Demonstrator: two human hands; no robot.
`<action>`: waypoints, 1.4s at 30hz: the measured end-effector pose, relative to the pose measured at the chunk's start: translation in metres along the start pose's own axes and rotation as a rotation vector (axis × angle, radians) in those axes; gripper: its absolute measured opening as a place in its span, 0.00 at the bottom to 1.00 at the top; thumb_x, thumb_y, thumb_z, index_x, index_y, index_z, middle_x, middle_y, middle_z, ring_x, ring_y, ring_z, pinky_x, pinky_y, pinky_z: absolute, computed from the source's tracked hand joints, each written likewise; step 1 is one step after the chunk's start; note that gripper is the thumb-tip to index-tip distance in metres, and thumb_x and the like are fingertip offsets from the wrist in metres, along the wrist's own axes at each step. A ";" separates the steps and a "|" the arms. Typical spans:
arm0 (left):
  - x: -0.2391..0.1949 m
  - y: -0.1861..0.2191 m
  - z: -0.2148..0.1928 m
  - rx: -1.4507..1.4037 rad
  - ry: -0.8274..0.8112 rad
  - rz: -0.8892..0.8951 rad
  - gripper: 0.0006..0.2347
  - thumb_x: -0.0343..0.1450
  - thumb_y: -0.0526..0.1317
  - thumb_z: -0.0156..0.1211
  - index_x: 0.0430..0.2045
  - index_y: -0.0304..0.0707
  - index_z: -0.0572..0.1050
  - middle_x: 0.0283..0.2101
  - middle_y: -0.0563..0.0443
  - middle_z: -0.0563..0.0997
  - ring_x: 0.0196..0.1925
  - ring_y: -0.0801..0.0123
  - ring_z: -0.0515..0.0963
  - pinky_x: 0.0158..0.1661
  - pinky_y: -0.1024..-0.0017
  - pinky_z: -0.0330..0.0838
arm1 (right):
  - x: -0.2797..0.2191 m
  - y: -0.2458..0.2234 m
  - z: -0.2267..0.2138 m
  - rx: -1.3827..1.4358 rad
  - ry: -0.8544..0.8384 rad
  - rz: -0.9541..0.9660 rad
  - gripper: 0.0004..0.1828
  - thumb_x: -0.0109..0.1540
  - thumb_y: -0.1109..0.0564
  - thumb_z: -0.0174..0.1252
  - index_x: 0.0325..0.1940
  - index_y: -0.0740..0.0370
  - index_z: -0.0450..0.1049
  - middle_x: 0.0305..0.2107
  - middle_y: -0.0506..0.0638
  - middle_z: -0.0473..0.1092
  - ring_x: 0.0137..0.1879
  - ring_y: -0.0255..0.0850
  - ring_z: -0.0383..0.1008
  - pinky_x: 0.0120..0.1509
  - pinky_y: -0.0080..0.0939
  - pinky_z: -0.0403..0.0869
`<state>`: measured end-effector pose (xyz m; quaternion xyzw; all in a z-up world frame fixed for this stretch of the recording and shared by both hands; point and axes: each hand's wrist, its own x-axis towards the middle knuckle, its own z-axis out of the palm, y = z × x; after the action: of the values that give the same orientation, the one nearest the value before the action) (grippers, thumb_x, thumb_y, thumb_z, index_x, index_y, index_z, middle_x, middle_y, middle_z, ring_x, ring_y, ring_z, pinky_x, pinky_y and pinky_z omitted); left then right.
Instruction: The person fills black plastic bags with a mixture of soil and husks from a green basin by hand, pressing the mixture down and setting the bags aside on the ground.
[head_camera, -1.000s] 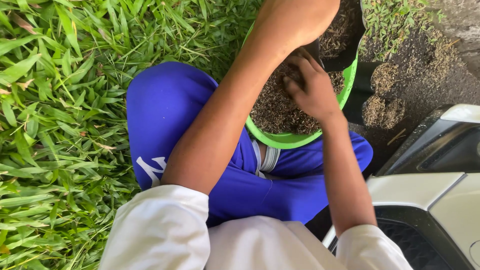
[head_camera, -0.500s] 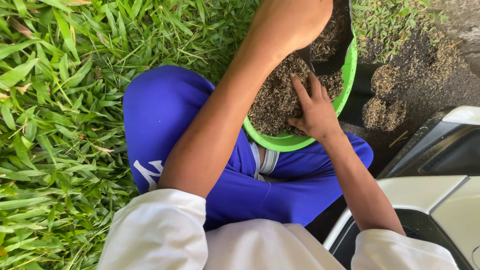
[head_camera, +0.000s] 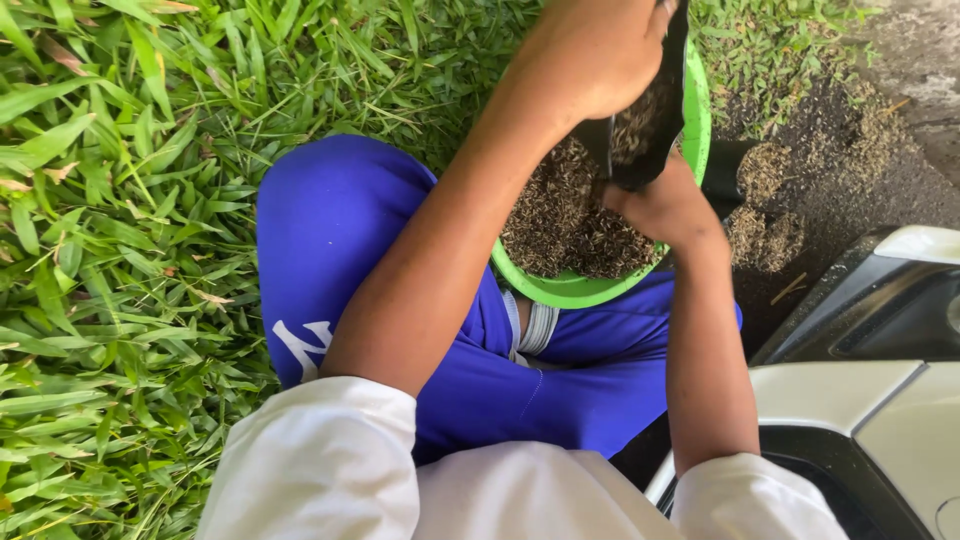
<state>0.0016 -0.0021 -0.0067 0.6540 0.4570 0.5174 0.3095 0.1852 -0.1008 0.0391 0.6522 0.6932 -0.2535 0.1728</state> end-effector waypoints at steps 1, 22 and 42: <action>-0.002 0.005 -0.002 0.013 -0.054 -0.050 0.09 0.72 0.40 0.56 0.37 0.32 0.79 0.30 0.35 0.83 0.31 0.43 0.84 0.34 0.51 0.76 | -0.006 -0.008 -0.007 0.068 0.096 -0.145 0.36 0.55 0.56 0.74 0.67 0.59 0.71 0.57 0.62 0.72 0.64 0.56 0.72 0.69 0.49 0.71; -0.018 0.015 -0.010 0.237 -0.696 -0.412 0.12 0.75 0.41 0.54 0.32 0.28 0.81 0.37 0.30 0.82 0.38 0.41 0.83 0.41 0.50 0.77 | -0.021 -0.026 0.056 0.094 0.355 -0.171 0.35 0.46 0.60 0.77 0.57 0.63 0.76 0.49 0.66 0.72 0.50 0.62 0.76 0.54 0.55 0.76; -0.009 0.003 -0.008 0.137 -0.645 -0.504 0.14 0.67 0.40 0.59 0.41 0.27 0.78 0.45 0.30 0.81 0.48 0.45 0.83 0.49 0.53 0.76 | -0.045 -0.069 -0.050 0.344 0.508 -0.370 0.44 0.58 0.65 0.77 0.73 0.72 0.62 0.59 0.66 0.71 0.62 0.47 0.77 0.63 0.44 0.77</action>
<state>-0.0052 -0.0124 -0.0054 0.6691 0.5159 0.1625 0.5097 0.1257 -0.1104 0.1137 0.5772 0.7677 -0.2235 -0.1661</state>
